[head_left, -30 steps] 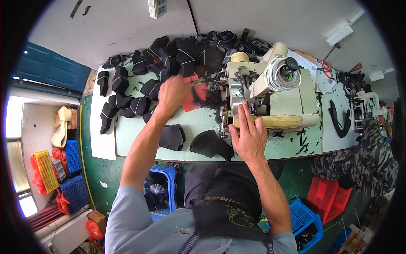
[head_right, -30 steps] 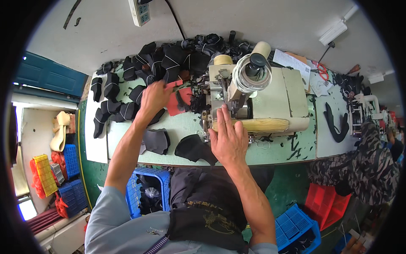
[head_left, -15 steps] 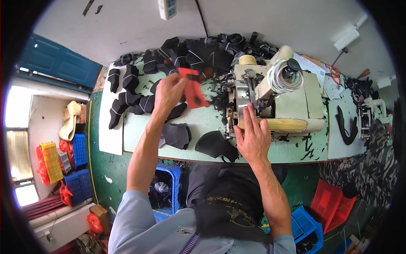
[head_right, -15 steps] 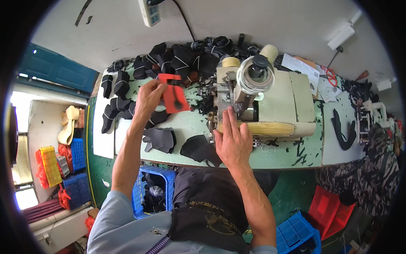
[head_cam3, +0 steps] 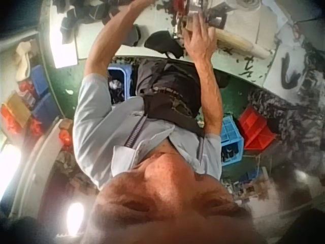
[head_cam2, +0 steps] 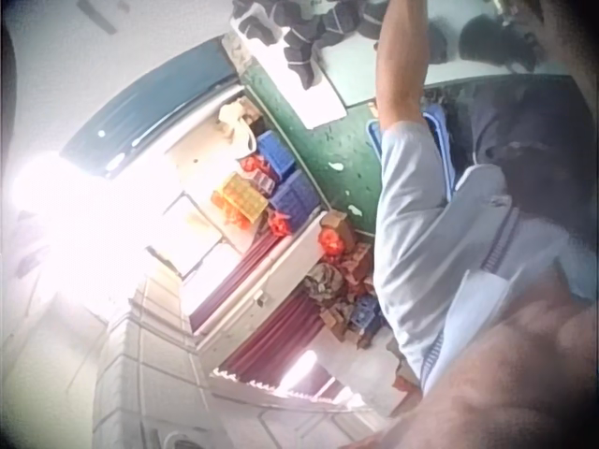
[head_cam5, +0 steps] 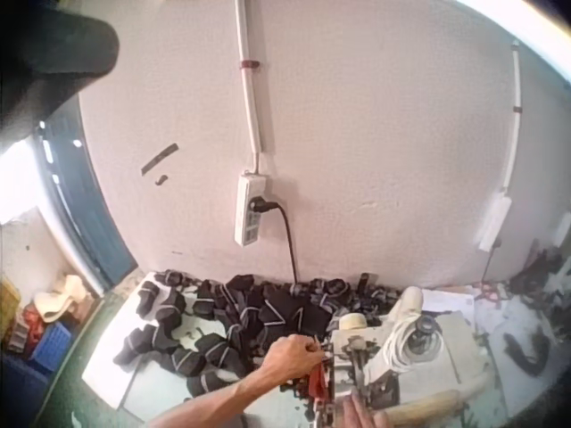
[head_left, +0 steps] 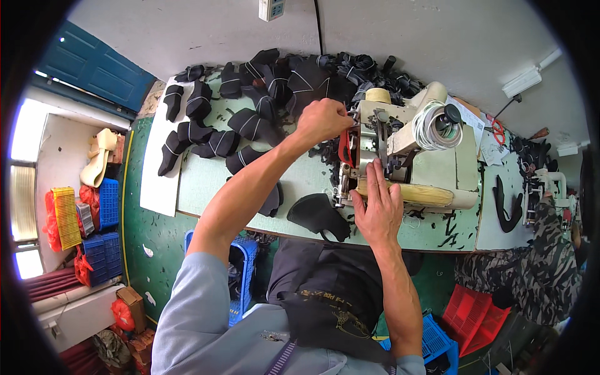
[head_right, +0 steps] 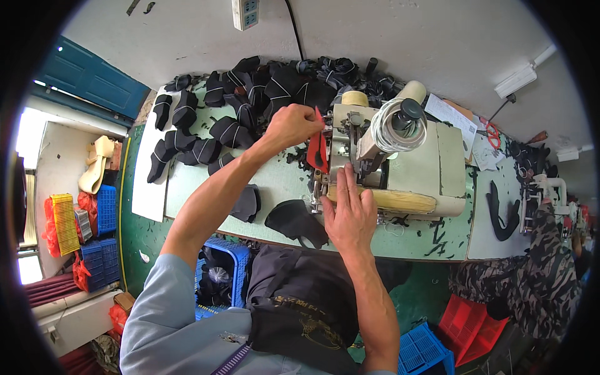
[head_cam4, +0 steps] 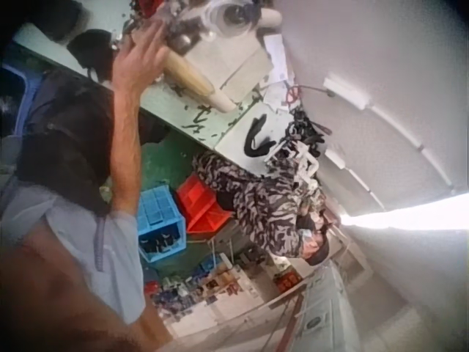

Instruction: The person adjusts the mechanism of a sewing machine, then feeds fabric shoe pieces through the machine one by one to finish their edges.

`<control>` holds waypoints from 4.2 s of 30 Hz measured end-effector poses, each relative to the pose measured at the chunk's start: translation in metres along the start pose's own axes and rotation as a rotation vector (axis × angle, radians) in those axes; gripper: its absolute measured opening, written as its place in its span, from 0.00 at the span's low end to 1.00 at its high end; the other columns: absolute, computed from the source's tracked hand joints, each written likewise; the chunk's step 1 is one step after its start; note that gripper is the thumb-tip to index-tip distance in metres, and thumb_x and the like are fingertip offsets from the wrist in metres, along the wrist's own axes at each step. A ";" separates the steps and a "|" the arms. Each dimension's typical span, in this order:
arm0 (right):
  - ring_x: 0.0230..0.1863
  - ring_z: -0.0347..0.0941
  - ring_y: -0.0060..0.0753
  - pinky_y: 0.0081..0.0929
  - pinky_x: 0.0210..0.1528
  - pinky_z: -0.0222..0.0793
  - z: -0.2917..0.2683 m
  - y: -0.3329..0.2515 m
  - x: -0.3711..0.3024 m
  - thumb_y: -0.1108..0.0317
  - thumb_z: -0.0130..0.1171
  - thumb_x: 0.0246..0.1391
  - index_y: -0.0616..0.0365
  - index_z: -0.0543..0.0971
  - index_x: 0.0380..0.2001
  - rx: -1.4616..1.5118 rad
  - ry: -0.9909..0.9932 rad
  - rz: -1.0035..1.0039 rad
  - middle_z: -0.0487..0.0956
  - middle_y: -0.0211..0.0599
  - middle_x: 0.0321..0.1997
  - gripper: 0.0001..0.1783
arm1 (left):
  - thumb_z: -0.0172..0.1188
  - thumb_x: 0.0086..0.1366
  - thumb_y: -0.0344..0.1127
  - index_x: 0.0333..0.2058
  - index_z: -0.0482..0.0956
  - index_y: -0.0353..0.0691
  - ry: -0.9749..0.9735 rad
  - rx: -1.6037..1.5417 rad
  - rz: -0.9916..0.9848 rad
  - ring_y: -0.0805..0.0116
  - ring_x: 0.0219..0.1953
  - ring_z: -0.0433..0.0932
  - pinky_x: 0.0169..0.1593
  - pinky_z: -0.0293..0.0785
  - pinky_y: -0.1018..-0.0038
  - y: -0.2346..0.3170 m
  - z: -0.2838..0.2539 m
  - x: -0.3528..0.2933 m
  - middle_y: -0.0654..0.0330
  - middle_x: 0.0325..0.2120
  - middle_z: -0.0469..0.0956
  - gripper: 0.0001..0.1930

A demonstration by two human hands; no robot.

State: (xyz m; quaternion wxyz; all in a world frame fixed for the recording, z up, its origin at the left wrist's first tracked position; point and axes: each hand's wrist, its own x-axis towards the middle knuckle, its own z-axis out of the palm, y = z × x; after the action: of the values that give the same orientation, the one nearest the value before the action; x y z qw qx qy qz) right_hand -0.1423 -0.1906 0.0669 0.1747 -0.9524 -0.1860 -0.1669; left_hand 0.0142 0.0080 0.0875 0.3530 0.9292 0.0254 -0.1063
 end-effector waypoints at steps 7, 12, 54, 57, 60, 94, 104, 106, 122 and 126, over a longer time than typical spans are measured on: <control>0.32 0.65 0.40 0.35 0.37 0.67 0.000 0.001 0.001 0.57 0.67 0.55 0.61 0.73 0.63 -0.002 -0.004 0.003 0.69 0.35 0.72 0.35 | 0.63 0.59 0.50 0.35 0.87 0.39 0.005 0.150 0.083 0.49 0.36 0.85 0.43 0.80 0.59 0.004 0.026 0.003 0.49 0.30 0.85 0.18; 0.31 0.65 0.40 0.34 0.37 0.66 -0.001 0.002 0.000 0.56 0.66 0.55 0.61 0.72 0.64 0.024 -0.010 0.020 0.69 0.35 0.73 0.36 | 0.58 0.65 0.49 0.42 0.85 0.37 -0.208 -0.096 0.118 0.48 0.36 0.86 0.44 0.80 0.56 -0.036 0.018 -0.005 0.49 0.33 0.86 0.20; 0.60 0.73 0.46 0.39 0.62 0.67 0.013 0.249 -0.353 0.59 0.55 0.69 0.61 0.69 0.63 -0.296 -0.020 1.604 0.75 0.50 0.61 0.25 | 0.62 0.65 0.40 0.32 0.81 0.36 -0.152 0.066 0.233 0.47 0.38 0.80 0.42 0.76 0.56 -0.019 0.086 -0.224 0.50 0.30 0.80 0.12; 0.65 0.70 0.53 0.42 0.67 0.62 0.037 0.307 -0.362 0.57 0.55 0.68 0.62 0.65 0.66 0.325 0.173 1.535 0.74 0.54 0.62 0.30 | 0.61 0.67 0.40 0.33 0.80 0.36 -0.158 0.180 -0.076 0.46 0.34 0.80 0.39 0.76 0.57 -0.045 0.059 -0.232 0.49 0.29 0.80 0.12; 0.61 0.73 0.55 0.40 0.65 0.65 0.057 0.353 -0.354 0.62 0.56 0.63 0.66 0.77 0.53 0.213 0.004 1.192 0.80 0.54 0.56 0.21 | 0.61 0.66 0.38 0.35 0.81 0.36 -0.029 0.099 -0.194 0.49 0.34 0.82 0.39 0.77 0.60 -0.055 0.048 -0.242 0.50 0.32 0.82 0.10; 0.57 0.76 0.56 0.46 0.59 0.72 0.082 0.351 -0.359 0.57 0.59 0.58 0.55 0.81 0.54 -0.232 -0.238 0.795 0.81 0.46 0.57 0.23 | 0.61 0.69 0.40 0.50 0.76 0.40 0.245 0.608 0.848 0.54 0.35 0.83 0.38 0.78 0.63 0.188 -0.077 -0.109 0.54 0.34 0.82 0.15; 0.54 0.78 0.53 0.44 0.56 0.73 0.085 0.356 -0.368 0.61 0.58 0.57 0.56 0.83 0.50 -0.383 -0.236 0.570 0.83 0.45 0.53 0.20 | 0.59 0.69 0.43 0.43 0.74 0.39 0.222 0.944 0.928 0.53 0.28 0.77 0.34 0.74 0.59 0.195 -0.084 -0.082 0.56 0.29 0.75 0.14; 0.49 0.80 0.52 0.45 0.53 0.75 0.084 0.353 -0.366 0.61 0.59 0.55 0.56 0.84 0.47 -0.353 -0.286 0.773 0.84 0.45 0.49 0.18 | 0.56 0.71 0.49 0.42 0.73 0.40 0.119 0.924 0.898 0.52 0.26 0.74 0.33 0.70 0.57 0.197 -0.089 -0.077 0.54 0.26 0.70 0.16; 0.46 0.80 0.56 0.46 0.48 0.78 0.088 0.353 -0.368 0.63 0.65 0.49 0.56 0.85 0.44 -0.387 -0.160 0.728 0.84 0.46 0.46 0.18 | 0.46 0.70 0.71 0.14 0.81 0.36 0.280 0.868 0.515 0.53 0.12 0.73 0.23 0.68 0.59 0.214 -0.066 -0.083 0.53 0.08 0.72 0.43; 0.50 0.79 0.55 0.46 0.49 0.76 0.091 0.351 -0.360 0.60 0.62 0.55 0.57 0.84 0.45 -0.084 -0.021 0.984 0.84 0.51 0.47 0.17 | 0.46 0.69 0.72 0.12 0.80 0.35 0.316 0.892 0.471 0.52 0.12 0.74 0.22 0.69 0.58 0.217 -0.065 -0.085 0.52 0.06 0.71 0.44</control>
State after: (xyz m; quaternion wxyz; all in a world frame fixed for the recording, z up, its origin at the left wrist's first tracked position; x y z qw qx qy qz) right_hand -0.2893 -0.5665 -0.2459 0.1924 -0.9351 0.2909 -0.0622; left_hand -0.0305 -0.1089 0.2944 -0.0707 0.9744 -0.1789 0.1167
